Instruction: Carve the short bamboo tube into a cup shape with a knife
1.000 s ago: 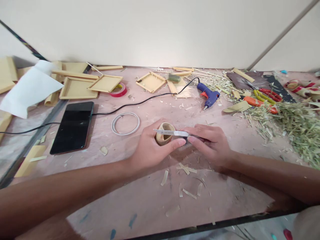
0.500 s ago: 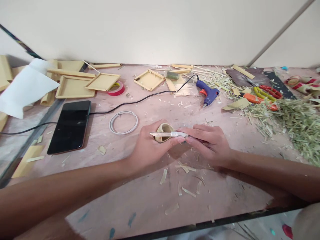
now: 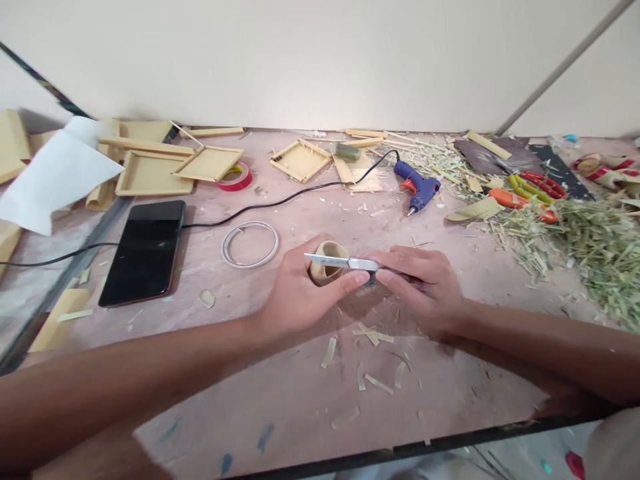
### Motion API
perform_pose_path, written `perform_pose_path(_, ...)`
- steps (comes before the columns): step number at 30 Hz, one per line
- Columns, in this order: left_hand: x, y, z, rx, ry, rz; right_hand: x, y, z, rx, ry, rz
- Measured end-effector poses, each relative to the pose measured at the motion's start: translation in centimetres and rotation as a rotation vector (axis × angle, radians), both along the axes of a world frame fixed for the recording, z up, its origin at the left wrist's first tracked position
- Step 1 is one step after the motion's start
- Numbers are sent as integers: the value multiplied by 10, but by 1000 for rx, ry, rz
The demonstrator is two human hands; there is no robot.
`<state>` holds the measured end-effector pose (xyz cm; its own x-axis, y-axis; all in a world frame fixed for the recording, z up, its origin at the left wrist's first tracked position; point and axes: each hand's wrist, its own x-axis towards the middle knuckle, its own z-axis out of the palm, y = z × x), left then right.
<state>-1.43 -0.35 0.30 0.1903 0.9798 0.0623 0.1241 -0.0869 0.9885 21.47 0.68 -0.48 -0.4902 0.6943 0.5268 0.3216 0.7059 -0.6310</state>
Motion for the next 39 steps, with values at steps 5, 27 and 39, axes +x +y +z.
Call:
perform_pose_path(5, 0, 0, 3, 79, 92, -20, 0, 0, -1, 33, -31, 9)
perform_pose_path(27, 2, -2, 1, 57, 67, 1, 0, -1, 1, 92, -81, 14)
perform_pose_path(39, 2, -2, -3, -7, 34, 47, 0, -1, -5, 129, -87, -47)
